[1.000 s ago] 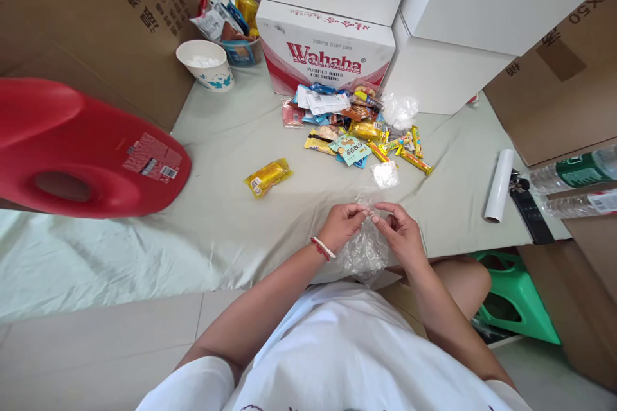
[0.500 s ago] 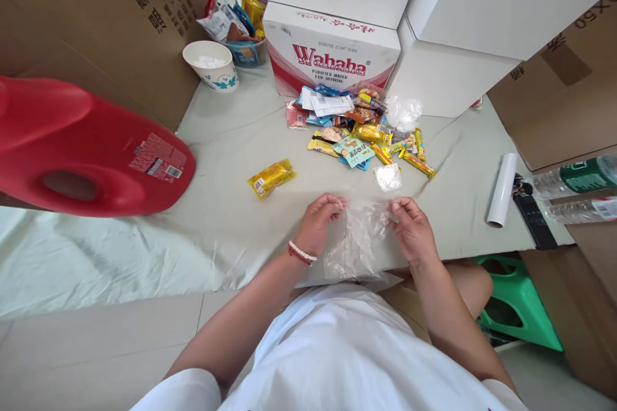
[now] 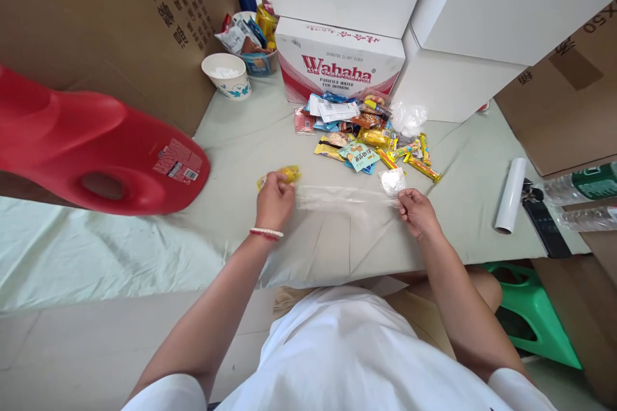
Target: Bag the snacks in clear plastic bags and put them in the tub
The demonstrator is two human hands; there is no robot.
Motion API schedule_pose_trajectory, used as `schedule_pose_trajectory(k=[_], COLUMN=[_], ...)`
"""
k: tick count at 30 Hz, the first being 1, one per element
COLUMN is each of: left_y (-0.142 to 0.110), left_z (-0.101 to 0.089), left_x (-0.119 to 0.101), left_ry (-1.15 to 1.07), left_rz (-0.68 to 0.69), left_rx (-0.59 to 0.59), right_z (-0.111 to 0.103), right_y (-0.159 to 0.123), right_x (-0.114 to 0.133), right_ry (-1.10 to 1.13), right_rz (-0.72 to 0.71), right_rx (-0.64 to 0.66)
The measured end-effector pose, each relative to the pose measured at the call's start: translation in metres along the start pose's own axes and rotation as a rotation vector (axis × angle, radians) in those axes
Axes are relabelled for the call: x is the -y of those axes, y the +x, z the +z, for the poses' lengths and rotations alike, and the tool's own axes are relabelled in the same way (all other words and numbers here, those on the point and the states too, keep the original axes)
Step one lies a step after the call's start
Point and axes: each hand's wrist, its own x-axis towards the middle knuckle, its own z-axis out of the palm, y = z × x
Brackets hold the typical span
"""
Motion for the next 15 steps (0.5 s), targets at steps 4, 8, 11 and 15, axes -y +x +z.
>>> schedule_pose_trajectory(k=[4, 8, 11, 15], left_y=[-0.012, -0.029, -0.037, -0.046], left_z=[-0.004, 0.008, 0.008, -0.014], left_x=[-0.018, -0.021, -0.005, 0.020], left_ry=[0.362, 0.470, 0.578, 0.651], left_rz=[0.668, 0.888, 0.963, 1.105], left_rx=[0.150, 0.612, 0.810, 0.983], right_z=[0.007, 0.010, 0.003, -0.013], right_y=[0.002, 0.003, 0.011, 0.029], right_x=[0.003, 0.001, -0.002, -0.005], right_ry=[-0.058, -0.055, -0.064, -0.188], right_rz=[-0.056, -0.084, -0.124, -0.201], right_rx=[0.045, 0.089, 0.098, 0.124])
